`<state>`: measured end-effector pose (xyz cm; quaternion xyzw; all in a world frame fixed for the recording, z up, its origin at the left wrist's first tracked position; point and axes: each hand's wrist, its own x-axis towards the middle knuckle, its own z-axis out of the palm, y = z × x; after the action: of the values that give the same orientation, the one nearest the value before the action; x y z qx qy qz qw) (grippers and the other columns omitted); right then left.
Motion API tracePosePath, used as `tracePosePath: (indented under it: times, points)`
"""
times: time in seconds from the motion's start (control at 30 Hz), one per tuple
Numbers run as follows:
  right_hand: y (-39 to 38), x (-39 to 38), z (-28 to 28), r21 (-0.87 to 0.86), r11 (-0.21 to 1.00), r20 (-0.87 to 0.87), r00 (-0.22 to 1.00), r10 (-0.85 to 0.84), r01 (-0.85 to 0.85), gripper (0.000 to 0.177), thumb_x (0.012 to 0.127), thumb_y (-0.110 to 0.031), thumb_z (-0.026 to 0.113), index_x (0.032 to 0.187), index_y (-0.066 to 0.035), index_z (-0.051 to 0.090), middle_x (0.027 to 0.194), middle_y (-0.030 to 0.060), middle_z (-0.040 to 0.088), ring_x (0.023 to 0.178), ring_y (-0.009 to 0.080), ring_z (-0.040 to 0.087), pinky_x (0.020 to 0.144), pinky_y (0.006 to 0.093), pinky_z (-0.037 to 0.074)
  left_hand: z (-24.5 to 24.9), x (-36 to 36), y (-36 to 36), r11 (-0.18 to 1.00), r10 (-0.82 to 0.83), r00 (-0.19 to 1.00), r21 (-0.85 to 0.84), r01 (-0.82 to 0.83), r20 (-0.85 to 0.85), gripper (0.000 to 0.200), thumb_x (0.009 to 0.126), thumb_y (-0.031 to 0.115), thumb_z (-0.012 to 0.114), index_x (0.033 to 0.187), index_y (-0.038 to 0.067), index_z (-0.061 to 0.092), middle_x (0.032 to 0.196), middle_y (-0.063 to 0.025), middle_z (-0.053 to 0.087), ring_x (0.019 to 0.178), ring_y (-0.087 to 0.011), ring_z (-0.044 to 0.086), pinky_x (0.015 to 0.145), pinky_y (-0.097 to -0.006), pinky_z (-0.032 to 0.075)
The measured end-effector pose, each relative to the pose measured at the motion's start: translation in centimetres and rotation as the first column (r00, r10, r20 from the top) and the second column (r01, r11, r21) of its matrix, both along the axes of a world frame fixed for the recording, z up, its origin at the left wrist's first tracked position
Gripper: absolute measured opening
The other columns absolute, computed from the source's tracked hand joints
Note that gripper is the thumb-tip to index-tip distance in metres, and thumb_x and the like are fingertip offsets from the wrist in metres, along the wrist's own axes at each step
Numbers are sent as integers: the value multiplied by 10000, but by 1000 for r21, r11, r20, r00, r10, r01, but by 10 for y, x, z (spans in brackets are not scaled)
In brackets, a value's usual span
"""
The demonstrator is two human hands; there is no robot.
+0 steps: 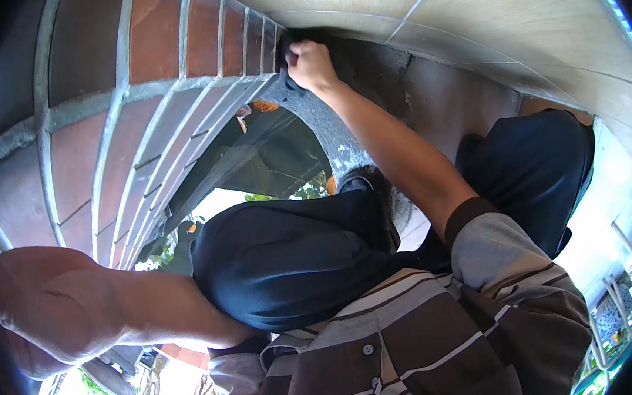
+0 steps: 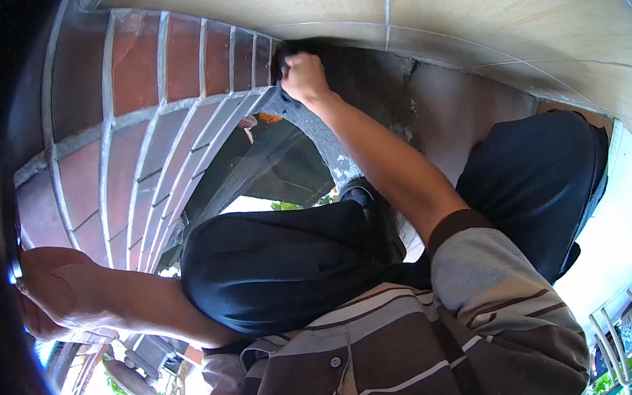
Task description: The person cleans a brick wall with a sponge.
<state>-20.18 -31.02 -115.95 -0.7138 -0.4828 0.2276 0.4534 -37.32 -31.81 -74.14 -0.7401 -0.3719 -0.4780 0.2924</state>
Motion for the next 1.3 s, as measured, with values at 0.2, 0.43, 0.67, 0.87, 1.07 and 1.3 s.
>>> tracePosePath:
  times: [0.2,0.43,0.67,0.87,1.07,1.3]
  points:
    - [-19,22,21,-243,970,-218,973,-79,25,218,800,-199,637,747,9,602,769,271,614,801,456,615,692,488,484,-3,14,4,997,79,996,20,-78,-47,436,879,233,546,481,65,602,408,14,485,340,-116,474,477,-342,415]
    - [-3,-4,32,-299,954,-208,978,-29,-36,316,800,-179,590,975,84,600,945,334,635,946,454,630,857,493,499,-4,9,4,991,-88,976,-80,106,201,258,943,166,565,863,-18,727,718,-80,683,581,-101,638,530,-275,491]
    - [30,14,34,-483,874,-378,914,-147,-59,292,694,-114,630,923,65,657,949,307,651,974,447,627,868,448,513,16,-5,14,975,-177,977,-113,191,119,249,944,169,587,904,-21,742,739,-81,693,689,-120,671,665,-285,532]
    - [-10,-16,51,-81,996,-331,941,-73,49,321,849,-177,614,1146,-58,590,1072,298,576,1057,468,549,926,529,433,2,10,10,976,-178,972,-98,194,154,225,932,157,607,882,-15,741,771,-82,703,726,-105,671,742,-292,517]
    - [17,17,12,-473,872,-145,987,67,-129,312,918,-294,483,1063,-49,612,1077,278,634,1108,461,546,928,690,341,0,9,12,989,-109,985,-87,121,132,208,920,155,619,899,-15,738,829,-107,726,756,-120,679,798,-323,519]
    - [-4,-36,101,386,861,-309,926,-217,331,169,846,-59,621,988,31,643,1031,247,644,876,423,632,771,460,516,-23,44,8,975,84,983,-218,-47,165,184,874,183,686,827,10,723,812,-85,724,763,-91,649,815,-374,484]
